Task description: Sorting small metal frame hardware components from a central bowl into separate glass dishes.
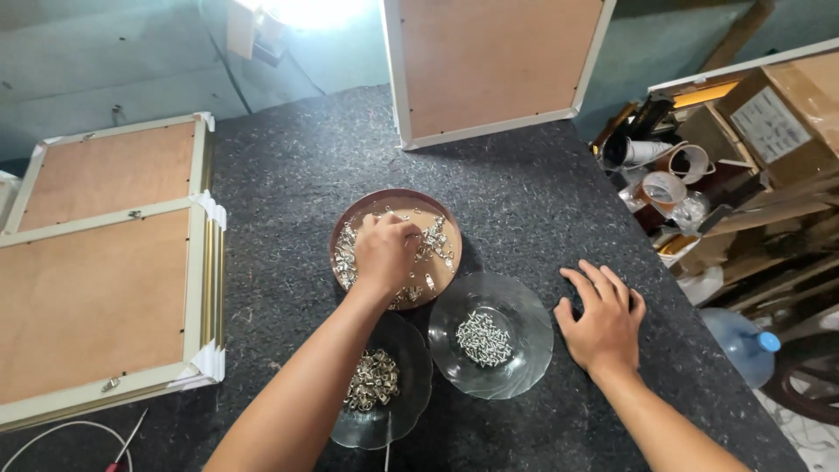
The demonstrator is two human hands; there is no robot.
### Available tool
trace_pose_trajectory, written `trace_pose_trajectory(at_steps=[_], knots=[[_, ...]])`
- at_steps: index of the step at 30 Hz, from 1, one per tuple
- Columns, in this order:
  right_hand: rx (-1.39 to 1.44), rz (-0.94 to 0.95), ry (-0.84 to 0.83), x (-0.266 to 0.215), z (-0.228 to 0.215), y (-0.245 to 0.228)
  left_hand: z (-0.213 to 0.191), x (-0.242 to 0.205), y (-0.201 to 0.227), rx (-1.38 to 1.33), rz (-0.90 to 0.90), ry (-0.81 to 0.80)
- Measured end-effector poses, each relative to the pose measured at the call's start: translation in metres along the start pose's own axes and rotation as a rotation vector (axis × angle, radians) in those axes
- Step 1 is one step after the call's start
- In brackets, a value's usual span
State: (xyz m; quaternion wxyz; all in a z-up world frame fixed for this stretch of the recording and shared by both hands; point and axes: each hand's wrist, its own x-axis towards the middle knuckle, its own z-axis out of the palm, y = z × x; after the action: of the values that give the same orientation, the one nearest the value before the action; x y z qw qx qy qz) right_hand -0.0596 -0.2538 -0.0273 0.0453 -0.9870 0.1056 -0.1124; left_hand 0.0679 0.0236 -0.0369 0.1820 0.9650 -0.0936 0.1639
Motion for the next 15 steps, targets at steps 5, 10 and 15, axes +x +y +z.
trace_pose_trajectory(at_steps=[5, 10, 15], knots=[[0.007, 0.013, -0.024, 0.002, 0.0, 0.0, 0.006, 0.003, -0.002, 0.091, 0.081, 0.047], [0.015, 0.016, -0.031, 0.001, -0.001, -0.001, 0.008, 0.002, 0.001, 0.181, 0.177, 0.111], [0.038, 0.018, -0.042, 0.001, -0.002, -0.001, 0.014, 0.005, 0.004, 0.227, 0.276, 0.08]])
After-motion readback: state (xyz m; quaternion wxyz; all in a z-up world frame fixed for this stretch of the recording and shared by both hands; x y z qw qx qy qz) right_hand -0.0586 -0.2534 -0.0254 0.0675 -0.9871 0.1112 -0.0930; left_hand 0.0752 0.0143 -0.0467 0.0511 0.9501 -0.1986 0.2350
